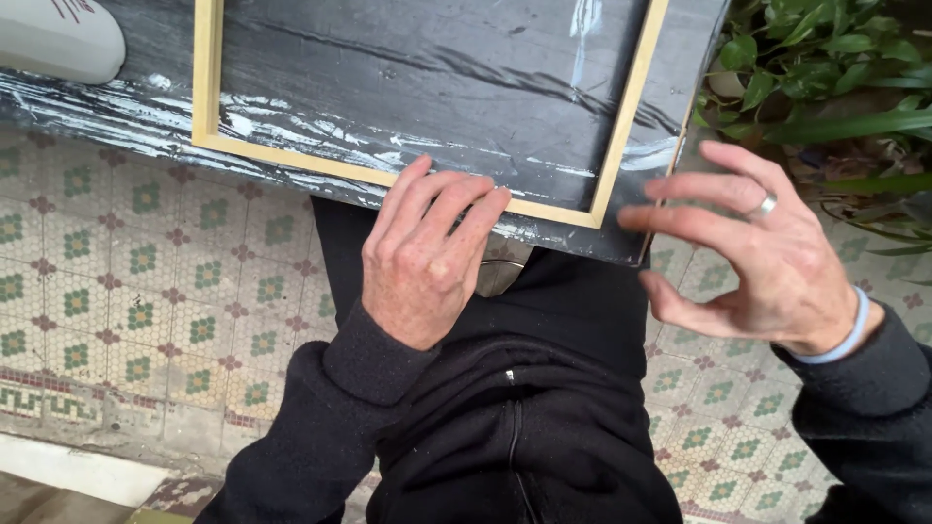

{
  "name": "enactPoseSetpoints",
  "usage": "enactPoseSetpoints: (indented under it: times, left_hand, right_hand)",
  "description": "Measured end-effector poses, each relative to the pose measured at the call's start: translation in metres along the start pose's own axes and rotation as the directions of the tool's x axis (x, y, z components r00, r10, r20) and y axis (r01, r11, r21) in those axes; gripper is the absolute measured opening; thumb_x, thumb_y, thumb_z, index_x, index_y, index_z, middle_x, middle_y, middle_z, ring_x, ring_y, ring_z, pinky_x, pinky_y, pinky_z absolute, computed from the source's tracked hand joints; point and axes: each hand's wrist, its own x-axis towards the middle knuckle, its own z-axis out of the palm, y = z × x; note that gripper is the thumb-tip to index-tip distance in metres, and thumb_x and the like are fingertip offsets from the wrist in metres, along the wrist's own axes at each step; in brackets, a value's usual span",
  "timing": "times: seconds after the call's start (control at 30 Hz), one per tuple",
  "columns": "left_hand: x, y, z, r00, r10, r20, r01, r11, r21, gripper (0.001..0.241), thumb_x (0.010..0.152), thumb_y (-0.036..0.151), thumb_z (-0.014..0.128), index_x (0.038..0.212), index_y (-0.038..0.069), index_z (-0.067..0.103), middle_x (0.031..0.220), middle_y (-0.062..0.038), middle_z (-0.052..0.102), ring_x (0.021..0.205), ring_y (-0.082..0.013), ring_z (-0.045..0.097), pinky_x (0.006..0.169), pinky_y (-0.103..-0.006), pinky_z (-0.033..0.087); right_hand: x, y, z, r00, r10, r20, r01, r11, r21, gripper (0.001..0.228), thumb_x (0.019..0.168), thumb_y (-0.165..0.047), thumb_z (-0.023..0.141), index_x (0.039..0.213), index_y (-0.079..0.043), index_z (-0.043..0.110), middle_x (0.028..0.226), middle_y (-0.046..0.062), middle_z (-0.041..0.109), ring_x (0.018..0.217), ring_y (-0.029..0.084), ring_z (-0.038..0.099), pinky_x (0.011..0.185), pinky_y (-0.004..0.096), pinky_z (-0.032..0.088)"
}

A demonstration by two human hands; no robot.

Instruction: Applying adhesive to wooden frame pieces and joining them to form a rectangular frame.

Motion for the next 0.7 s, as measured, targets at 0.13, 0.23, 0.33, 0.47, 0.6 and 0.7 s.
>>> enactPoseSetpoints:
  times: [0.13, 0.23, 0.33, 0.47, 0.6, 0.7]
  left_hand:
    - [0.0, 0.0, 0.002, 1.0, -0.013, 0.001, 0.013, 1.0, 0.0, 0.027, 0.091, -0.001, 0.074, 0.117, 0.006, 0.073, 0.115, -0.005, 0.069, 0.112, -0.0246, 0.067, 0.115, -0.0507, 0.049]
    - [0.004, 0.002, -0.004, 0.999, -0.017, 0.027, 0.018, 1.0, -0.015, 0.03, 0.089, 0.0, 0.074, 0.119, 0.003, 0.073, 0.117, -0.007, 0.069, 0.112, -0.0264, 0.066, 0.114, -0.0506, 0.049]
    - [0.0, -0.001, 0.002, 1.0, -0.004, 0.007, 0.004, 1.0, -0.011, 0.028, 0.092, 0.0, 0.075, 0.12, 0.005, 0.073, 0.117, -0.006, 0.069, 0.113, -0.0248, 0.067, 0.116, -0.0505, 0.049]
    - [0.003, 0.001, -0.001, 1.0, -0.002, 0.008, 0.002, 1.0, -0.021, 0.029, 0.091, 0.0, 0.074, 0.119, 0.004, 0.073, 0.117, -0.006, 0.069, 0.114, -0.026, 0.067, 0.116, -0.0506, 0.048]
    - [0.003, 0.002, -0.001, 1.0, -0.01, 0.007, 0.011, 1.0, -0.014, 0.028, 0.091, 0.0, 0.074, 0.119, 0.004, 0.073, 0.116, -0.007, 0.07, 0.113, -0.0258, 0.067, 0.116, -0.0502, 0.048]
    - [0.004, 0.004, -0.005, 1.0, -0.024, 0.016, 0.024, 1.0, -0.005, 0.029, 0.09, 0.0, 0.074, 0.118, 0.004, 0.072, 0.116, -0.007, 0.07, 0.112, -0.0269, 0.067, 0.115, -0.0495, 0.048]
  right_hand:
    - [0.007, -0.007, 0.011, 0.997, 0.067, -0.046, -0.067, 0.998, 0.008, 0.053, 0.075, -0.026, 0.082, 0.123, -0.01, 0.069, 0.121, 0.011, 0.066, 0.122, 0.029, 0.057, 0.116, 0.048, 0.04]
    - [0.012, -0.014, 0.009, 0.994, 0.074, 0.082, -0.074, 0.997, -0.005, 0.054, 0.075, -0.021, 0.082, 0.126, -0.007, 0.072, 0.119, 0.007, 0.071, 0.123, 0.024, 0.061, 0.116, 0.051, 0.04]
    - [-0.005, 0.0, 0.008, 0.995, -0.079, 0.062, 0.083, 0.994, -0.073, 0.048, 0.079, -0.02, 0.082, 0.123, -0.004, 0.07, 0.128, 0.005, 0.072, 0.127, 0.023, 0.061, 0.119, 0.053, 0.039]
    - [-0.008, -0.007, 0.01, 0.993, 0.118, 0.011, -0.118, 0.993, -0.011, 0.054, 0.074, -0.023, 0.079, 0.126, -0.01, 0.07, 0.127, 0.008, 0.068, 0.128, 0.024, 0.059, 0.121, 0.054, 0.038]
    - [-0.017, -0.019, 0.019, 0.982, 0.186, -0.033, -0.182, 0.978, 0.106, 0.055, 0.072, -0.025, 0.076, 0.125, -0.009, 0.07, 0.127, 0.007, 0.068, 0.129, 0.024, 0.059, 0.122, 0.053, 0.037]
    - [-0.03, -0.018, 0.025, 0.98, 0.189, -0.062, -0.176, 0.968, 0.179, 0.051, 0.073, -0.024, 0.074, 0.123, -0.012, 0.07, 0.124, -0.001, 0.071, 0.13, 0.021, 0.061, 0.125, 0.054, 0.034]
